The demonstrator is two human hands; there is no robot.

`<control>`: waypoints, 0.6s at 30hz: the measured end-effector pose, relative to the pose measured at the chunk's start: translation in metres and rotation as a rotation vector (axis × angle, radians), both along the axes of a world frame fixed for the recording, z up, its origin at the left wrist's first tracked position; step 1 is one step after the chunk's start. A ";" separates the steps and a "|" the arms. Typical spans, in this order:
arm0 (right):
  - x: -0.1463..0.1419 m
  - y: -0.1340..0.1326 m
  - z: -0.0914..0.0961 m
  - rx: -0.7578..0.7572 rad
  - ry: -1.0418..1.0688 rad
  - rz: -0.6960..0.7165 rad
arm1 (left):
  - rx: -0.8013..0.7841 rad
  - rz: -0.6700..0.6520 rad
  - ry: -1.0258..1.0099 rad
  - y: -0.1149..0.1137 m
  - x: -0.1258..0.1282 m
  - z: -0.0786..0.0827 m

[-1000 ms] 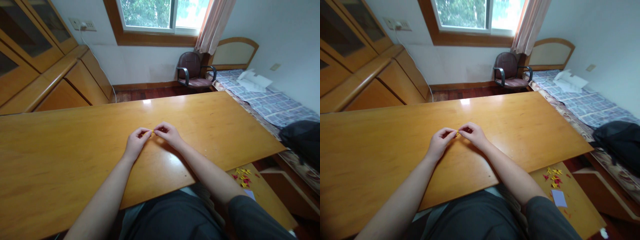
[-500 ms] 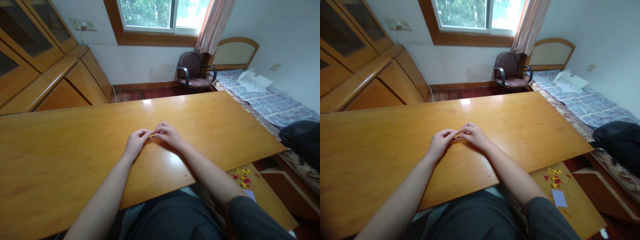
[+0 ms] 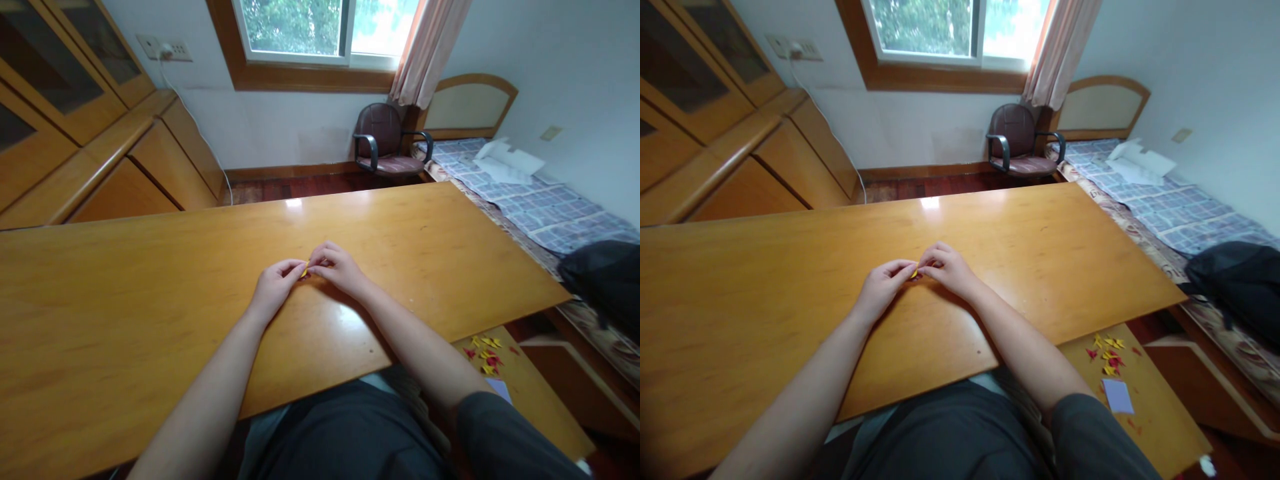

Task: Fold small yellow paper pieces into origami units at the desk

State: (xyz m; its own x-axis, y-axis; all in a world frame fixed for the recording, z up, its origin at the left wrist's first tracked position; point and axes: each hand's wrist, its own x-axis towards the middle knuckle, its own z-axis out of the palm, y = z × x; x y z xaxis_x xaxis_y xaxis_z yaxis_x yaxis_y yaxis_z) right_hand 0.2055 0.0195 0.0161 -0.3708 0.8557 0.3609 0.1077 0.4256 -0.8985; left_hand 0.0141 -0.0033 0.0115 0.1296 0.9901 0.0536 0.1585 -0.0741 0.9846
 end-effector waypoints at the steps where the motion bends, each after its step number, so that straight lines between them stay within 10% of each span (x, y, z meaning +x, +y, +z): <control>1: 0.000 0.000 0.001 -0.009 0.002 0.000 | 0.008 0.002 0.012 0.000 0.000 -0.001; 18: 0.001 0.004 -0.008 -0.385 0.189 0.057 | -0.051 -0.014 -0.065 -0.001 0.002 0.001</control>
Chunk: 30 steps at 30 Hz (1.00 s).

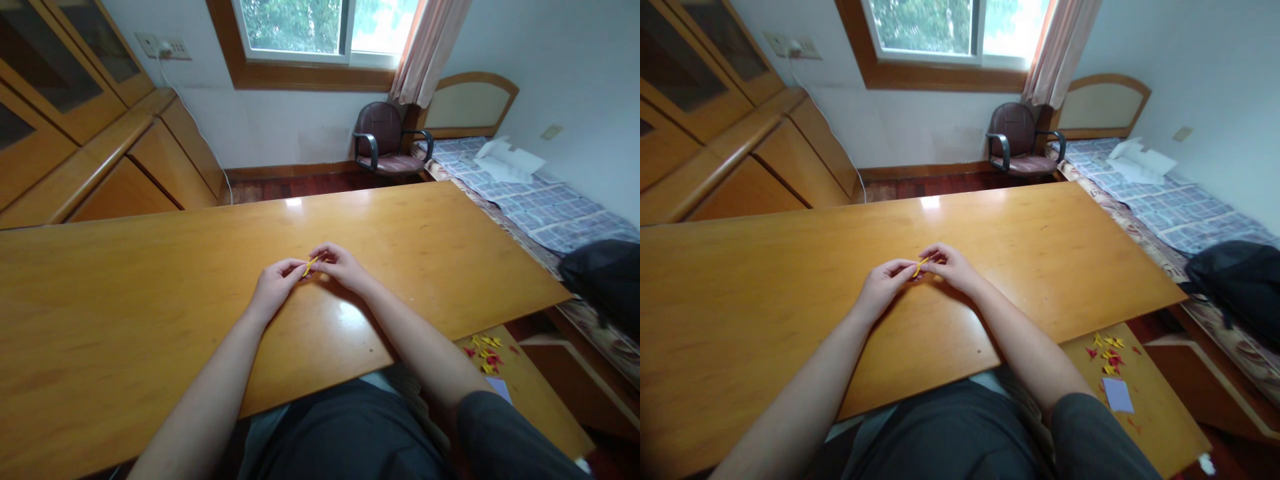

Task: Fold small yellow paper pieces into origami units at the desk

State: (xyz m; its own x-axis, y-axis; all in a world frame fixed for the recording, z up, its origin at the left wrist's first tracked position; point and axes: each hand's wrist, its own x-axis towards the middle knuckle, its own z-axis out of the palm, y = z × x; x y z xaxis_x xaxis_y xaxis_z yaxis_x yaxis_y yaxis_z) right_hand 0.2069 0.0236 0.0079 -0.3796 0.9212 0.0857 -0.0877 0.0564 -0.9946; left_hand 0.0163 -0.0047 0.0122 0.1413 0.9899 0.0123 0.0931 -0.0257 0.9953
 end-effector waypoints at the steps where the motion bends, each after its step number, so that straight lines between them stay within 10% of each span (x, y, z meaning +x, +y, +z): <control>1: 0.000 0.000 -0.001 -0.005 0.004 -0.001 | -0.003 -0.003 0.000 0.000 0.000 0.000; 30: -0.006 0.000 -0.002 -0.049 0.119 -0.068 | -0.148 0.010 -0.170 0.002 0.002 -0.004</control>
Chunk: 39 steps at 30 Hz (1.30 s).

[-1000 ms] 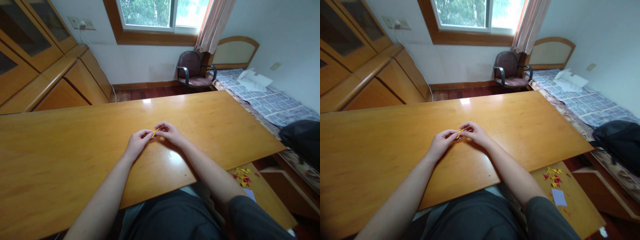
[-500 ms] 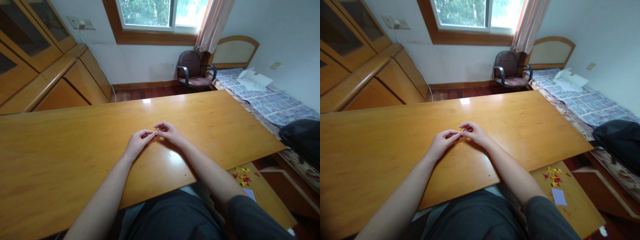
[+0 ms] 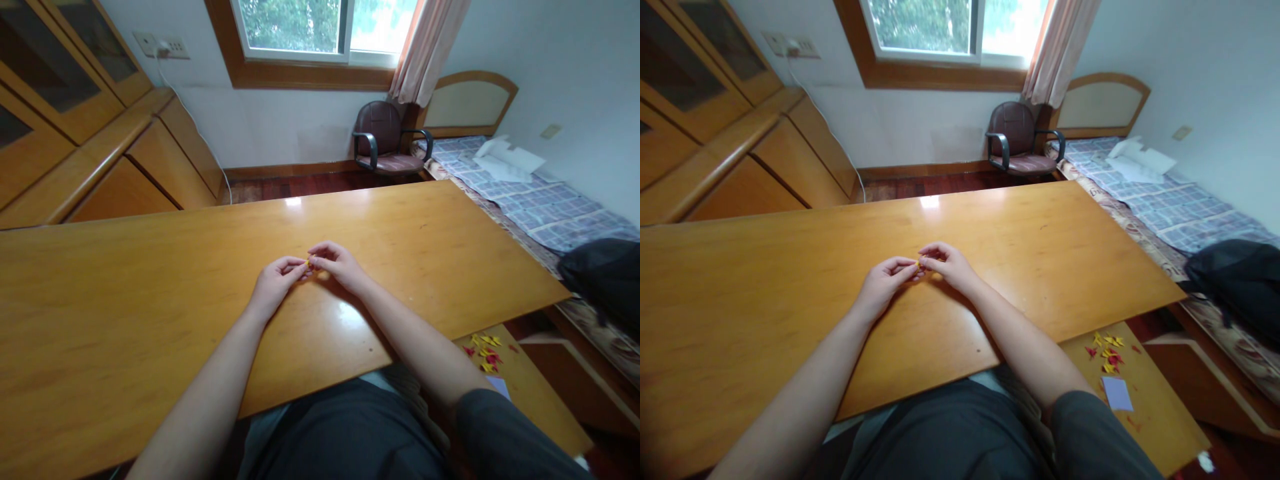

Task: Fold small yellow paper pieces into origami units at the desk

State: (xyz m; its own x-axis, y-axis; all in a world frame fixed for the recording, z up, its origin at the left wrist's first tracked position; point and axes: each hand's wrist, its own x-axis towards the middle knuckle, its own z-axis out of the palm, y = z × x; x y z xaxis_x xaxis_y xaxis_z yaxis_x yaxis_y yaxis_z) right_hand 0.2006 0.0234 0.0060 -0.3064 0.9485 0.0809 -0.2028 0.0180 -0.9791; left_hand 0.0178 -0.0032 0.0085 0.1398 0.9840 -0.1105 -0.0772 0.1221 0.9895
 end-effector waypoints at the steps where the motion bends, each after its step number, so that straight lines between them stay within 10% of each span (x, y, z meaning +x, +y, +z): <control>1: 0.000 0.000 -0.001 0.002 -0.002 0.000 | -0.006 -0.001 -0.006 0.000 0.000 0.000; 39: 0.000 -0.002 0.004 0.002 -0.013 0.023 | -0.039 -0.150 0.003 -0.004 0.001 0.006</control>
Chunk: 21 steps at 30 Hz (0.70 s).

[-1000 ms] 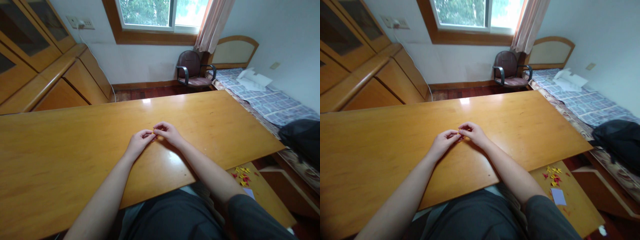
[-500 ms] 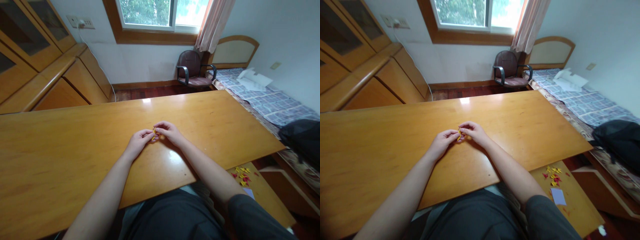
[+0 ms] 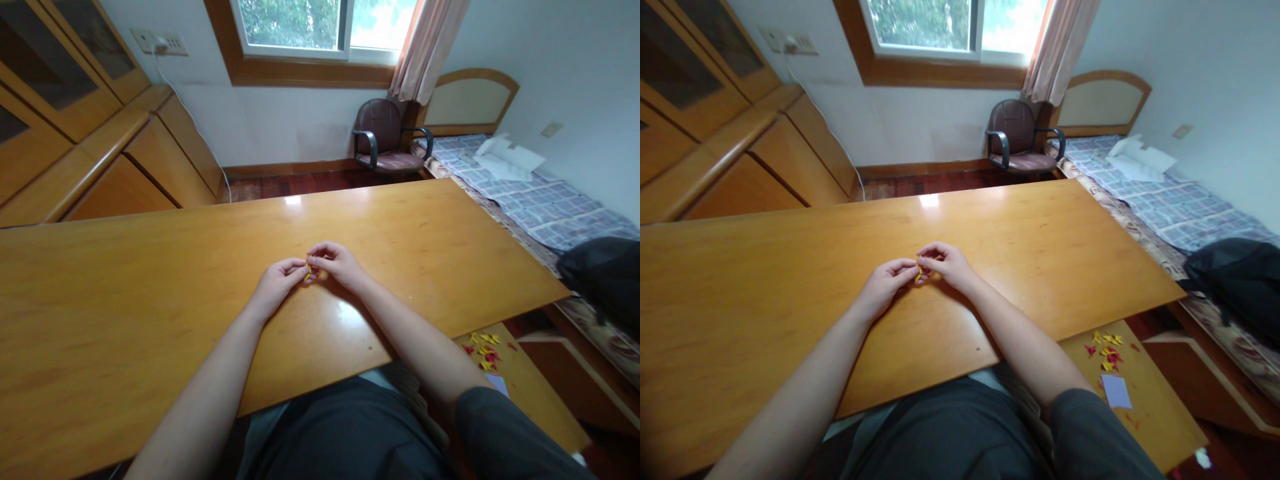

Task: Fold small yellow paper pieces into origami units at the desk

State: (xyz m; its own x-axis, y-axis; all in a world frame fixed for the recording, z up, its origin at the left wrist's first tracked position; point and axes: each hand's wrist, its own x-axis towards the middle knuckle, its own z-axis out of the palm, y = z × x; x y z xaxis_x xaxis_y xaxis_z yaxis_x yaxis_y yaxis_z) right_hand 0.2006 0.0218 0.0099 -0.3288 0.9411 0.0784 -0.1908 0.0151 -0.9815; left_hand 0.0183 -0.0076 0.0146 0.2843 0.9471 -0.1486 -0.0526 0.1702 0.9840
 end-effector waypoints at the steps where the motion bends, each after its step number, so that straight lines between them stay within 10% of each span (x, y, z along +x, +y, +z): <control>1: 0.000 0.000 0.000 0.003 -0.007 -0.003 | -0.002 0.004 0.000 0.000 0.000 0.000; 21: -0.001 -0.002 0.001 0.011 -0.073 -0.014 | -0.051 0.088 -0.040 0.003 0.002 -0.003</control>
State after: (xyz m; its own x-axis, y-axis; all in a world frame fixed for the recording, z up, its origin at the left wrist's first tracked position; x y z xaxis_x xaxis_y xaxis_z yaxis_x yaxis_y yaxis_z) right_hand 0.1995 0.0198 0.0113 -0.3207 0.9449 0.0653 -0.1188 0.0282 -0.9925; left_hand 0.0199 -0.0045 0.0121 0.2069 0.9602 -0.1877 -0.1089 0.2133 0.9709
